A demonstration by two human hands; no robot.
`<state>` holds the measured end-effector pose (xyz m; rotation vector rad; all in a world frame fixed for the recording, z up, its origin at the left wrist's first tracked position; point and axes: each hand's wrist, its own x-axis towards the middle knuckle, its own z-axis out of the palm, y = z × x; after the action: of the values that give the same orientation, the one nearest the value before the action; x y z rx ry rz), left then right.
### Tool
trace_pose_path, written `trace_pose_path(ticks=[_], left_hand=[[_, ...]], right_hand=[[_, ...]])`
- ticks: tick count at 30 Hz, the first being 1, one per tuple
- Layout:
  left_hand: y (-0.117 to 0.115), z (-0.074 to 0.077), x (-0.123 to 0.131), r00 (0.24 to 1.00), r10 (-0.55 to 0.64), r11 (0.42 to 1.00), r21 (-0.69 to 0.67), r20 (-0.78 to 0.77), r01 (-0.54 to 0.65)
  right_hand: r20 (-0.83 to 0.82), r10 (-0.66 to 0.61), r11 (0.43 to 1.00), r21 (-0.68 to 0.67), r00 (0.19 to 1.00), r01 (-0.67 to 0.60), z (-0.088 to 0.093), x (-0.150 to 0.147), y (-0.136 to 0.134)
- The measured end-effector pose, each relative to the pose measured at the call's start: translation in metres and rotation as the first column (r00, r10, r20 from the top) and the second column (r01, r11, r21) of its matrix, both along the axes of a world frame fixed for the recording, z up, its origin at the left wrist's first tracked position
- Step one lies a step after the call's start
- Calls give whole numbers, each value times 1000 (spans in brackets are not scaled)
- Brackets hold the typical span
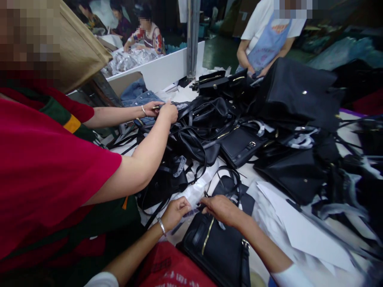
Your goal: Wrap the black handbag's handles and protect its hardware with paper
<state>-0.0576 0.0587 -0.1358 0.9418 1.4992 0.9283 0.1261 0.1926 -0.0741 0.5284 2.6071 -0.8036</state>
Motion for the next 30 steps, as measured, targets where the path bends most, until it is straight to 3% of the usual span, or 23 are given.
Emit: trace_pose_path(ticks=[4, 8, 12, 15, 18, 20, 23, 30], left_hand=[[4, 11, 11, 978, -64, 996, 48, -200, 75], [4, 20, 18, 901, -113, 988, 51, -418, 148], [-6, 19, 17, 835, -238, 963, -7, -496, 270], [-19, 10, 10, 786, -331, 936, -78, -521, 342], [-27, -5, 2, 786, -416, 909, -220, -458, 354], [-26, -15, 0, 769, -416, 908, -276, -486, 316], [-19, -28, 6, 713, -365, 931, -254, -598, 264], [2, -45, 30, 649, -366, 927, -322, -667, 192]], right_hand=[[-77, 9, 1000, -15, 997, -10, -5, -6, -14], [-137, -19, 999, -49, 990, 12, -12, -10, -27], [-107, -26, 999, -31, 994, 23, -20, -4, -35], [-83, -3, 1000, -6, 997, 3, -21, 3, -37], [-65, 27, 999, 27, 998, -25, -20, 5, -37], [-63, 41, 998, 52, 997, -38, -20, 3, -36], [-50, 44, 995, 97, 998, -39, -22, -1, -34], [-2, 34, 993, 110, 999, -34, -26, -2, -27]])
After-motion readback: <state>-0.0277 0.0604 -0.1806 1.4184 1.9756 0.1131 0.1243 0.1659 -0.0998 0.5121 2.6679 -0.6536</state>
